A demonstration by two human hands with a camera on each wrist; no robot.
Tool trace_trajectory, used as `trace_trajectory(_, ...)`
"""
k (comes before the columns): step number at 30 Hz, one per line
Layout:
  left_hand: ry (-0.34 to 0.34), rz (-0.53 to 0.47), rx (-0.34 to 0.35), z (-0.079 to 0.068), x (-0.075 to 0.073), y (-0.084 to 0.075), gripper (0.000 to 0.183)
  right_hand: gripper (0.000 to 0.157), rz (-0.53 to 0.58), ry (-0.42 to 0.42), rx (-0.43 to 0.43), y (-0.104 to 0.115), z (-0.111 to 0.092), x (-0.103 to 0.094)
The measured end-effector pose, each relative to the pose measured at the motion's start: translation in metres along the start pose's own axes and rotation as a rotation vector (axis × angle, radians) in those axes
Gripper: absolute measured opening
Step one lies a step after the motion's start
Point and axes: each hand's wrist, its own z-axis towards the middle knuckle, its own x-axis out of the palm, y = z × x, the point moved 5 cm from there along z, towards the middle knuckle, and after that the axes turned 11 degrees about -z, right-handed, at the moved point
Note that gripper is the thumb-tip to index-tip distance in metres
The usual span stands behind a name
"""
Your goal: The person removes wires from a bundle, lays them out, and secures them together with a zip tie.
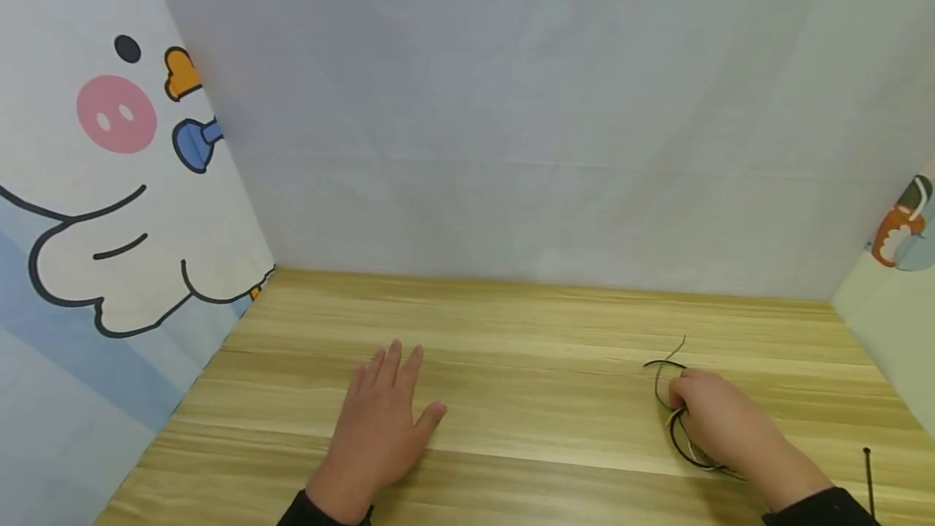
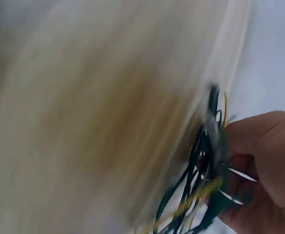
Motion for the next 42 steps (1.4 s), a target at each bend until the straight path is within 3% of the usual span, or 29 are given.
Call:
trace_trajectory(6,0.019,-0.004,-0.012,0.000,0.004,-0.002,0.076,0.014,0.004,-0.022,-0.009,0.003,-0.005,-0.007)
trace_trajectory(11,0.014,0.000,0.019,0.000,0.008,-0.007,0.074,0.023,-0.069,-0.196,-0.134,0.008,-0.012,-0.015)
trace_trajectory(14,0.000,0.016,0.036,-0.001,0.011,-0.009,0.074,0.029,-0.085,-0.251,-0.154,0.009,-0.015,-0.019)
trace_trajectory(21,-0.009,0.028,0.071,0.000,0.020,-0.012,0.072,0.031,0.001,-0.132,-0.037,0.011,-0.017,-0.020)
trace_trajectory(27,0.018,0.018,0.104,0.001,0.032,-0.018,0.071,0.024,0.029,-0.164,0.006,0.018,-0.020,-0.028)
trace_trajectory(33,0.058,0.031,0.105,-0.001,0.037,-0.021,0.070,0.018,0.028,-0.099,0.080,0.024,-0.024,-0.037)
trace_trajectory(38,0.091,0.012,0.099,0.000,0.038,-0.025,0.069,0.023,-0.067,-0.244,0.024,0.035,-0.031,-0.050)
trace_trajectory(42,0.135,-0.012,0.074,0.002,0.038,-0.025,0.067,0.020,-0.156,-0.385,-0.085,0.051,-0.036,-0.053)
